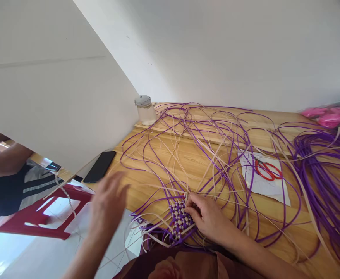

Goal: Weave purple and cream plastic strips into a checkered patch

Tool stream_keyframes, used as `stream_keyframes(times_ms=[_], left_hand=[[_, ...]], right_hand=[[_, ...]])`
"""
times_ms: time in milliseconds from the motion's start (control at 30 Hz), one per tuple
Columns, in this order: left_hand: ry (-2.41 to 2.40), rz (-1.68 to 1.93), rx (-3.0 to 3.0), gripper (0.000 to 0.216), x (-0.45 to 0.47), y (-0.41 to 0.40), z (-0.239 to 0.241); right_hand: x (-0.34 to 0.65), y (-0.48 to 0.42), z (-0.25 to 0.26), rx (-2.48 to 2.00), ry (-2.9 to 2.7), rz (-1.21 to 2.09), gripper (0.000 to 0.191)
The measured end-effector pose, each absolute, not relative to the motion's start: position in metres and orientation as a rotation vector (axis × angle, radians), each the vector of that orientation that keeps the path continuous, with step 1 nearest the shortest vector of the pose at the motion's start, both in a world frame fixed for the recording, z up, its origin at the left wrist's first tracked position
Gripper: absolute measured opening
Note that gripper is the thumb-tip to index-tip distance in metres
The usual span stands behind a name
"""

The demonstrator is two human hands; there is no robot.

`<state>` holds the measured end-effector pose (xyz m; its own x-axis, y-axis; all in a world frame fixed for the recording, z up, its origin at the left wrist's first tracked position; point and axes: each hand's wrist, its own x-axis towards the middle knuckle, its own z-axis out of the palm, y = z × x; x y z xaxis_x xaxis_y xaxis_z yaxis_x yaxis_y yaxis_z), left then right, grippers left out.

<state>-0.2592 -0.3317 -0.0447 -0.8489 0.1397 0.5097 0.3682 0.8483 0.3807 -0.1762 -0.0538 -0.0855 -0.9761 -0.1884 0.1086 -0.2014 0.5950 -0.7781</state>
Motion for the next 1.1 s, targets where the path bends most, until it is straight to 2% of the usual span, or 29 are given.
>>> stream_keyframes(times_ms=[33, 100, 167, 367, 667, 933, 1100], left_hand=[[-2.601, -0.83, -0.589, 0.029, -0.253, -0.31, -0.052], [-2.705, -1.147, -0.951, 0.028, -0.246, -0.265, -0.064], [-2.724, -1.303, -1.034, 0.03, -0.246, -0.231, -0.069], [-2.96, -1.322, -0.974, 0.016, -0.254, -0.211, -0.07], [-2.966, -1.375, -0.994, 0.026, -0.246, -0.216, -0.059], [-2.957, -1.766, -0.736, 0.018, -0.251, -0.21, -0.081], [-2.946, -1.563, -0.644, 0.013, -0.243, -0.202, -0.088]], right_hand=[[-0.176, -0.054, -0.086, 0.346, -2.795, 1.365, 0.008], [-0.176, -0.054, -0.087, 0.341, -2.799, 1.372, 0.008], [-0.175, -0.054, -0.088, 0.32, -2.803, 1.375, 0.008], [-0.173, -0.052, -0.089, 0.335, -2.789, 1.401, 0.008], [-0.171, -0.049, -0.09, 0.485, -2.73, 1.448, 0.01], [-0.174, -0.048, -0.092, 0.39, -2.754, 1.525, 0.011], [-0.173, -0.051, -0.088, 0.263, -2.81, 1.533, 0.011]])
